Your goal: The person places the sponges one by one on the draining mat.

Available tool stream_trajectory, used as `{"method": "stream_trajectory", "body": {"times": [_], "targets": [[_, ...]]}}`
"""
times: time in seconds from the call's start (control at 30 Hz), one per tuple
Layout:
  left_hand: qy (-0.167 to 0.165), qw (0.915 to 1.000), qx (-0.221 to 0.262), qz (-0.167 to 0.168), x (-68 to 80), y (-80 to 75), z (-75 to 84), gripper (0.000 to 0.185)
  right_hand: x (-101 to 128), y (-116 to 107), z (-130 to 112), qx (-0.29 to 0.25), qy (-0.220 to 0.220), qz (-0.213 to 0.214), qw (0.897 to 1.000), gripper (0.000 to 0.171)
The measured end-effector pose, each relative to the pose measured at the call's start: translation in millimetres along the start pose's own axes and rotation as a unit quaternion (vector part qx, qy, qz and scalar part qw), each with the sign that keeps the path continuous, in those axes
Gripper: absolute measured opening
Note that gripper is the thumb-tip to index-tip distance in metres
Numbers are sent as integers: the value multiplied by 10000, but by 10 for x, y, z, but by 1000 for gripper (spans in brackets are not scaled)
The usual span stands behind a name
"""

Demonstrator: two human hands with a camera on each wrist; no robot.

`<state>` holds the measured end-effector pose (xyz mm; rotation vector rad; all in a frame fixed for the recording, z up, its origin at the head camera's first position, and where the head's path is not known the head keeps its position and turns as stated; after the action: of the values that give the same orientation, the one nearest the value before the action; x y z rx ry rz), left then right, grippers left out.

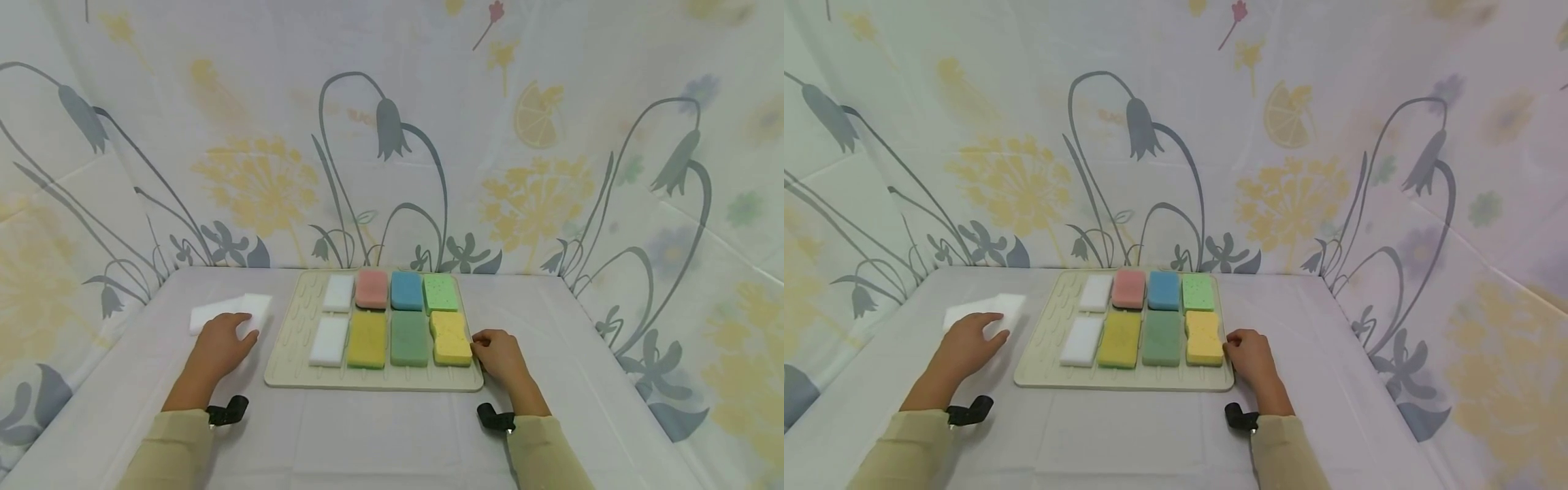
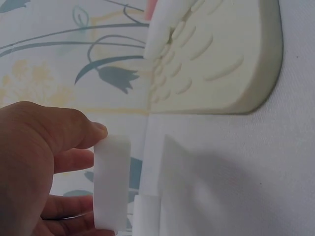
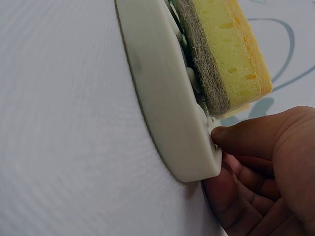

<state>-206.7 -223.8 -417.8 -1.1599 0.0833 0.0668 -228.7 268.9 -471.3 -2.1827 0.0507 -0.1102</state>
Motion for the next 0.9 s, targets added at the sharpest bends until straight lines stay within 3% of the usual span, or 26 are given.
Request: {"method": "stream_trajectory", "body": {"times": [0.3, 0.53, 0.9], "targets": [[-155, 9998, 97, -119, -124, 91, 73, 49, -10, 3, 2, -5, 36, -35, 10000, 30], [218, 9997, 138, 44, -257, 174, 117, 47, -21, 14, 25, -17, -5, 28, 10000, 29], [431, 9990, 150, 0, -397, 213, 261, 46, -30, 23, 36, -78, -6, 50, 10000, 29]]}}
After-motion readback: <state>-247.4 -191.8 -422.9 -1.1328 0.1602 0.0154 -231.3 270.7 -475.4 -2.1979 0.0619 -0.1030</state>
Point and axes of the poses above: each hand's wrist, its own x-axis away from the middle knuckle, its own y-axis out of the palm, z = x × y, the point moved 2 cm from there along -x, towards the middle knuckle, and after that the axes turned 2 degrees about x, right-handed, at the moved point
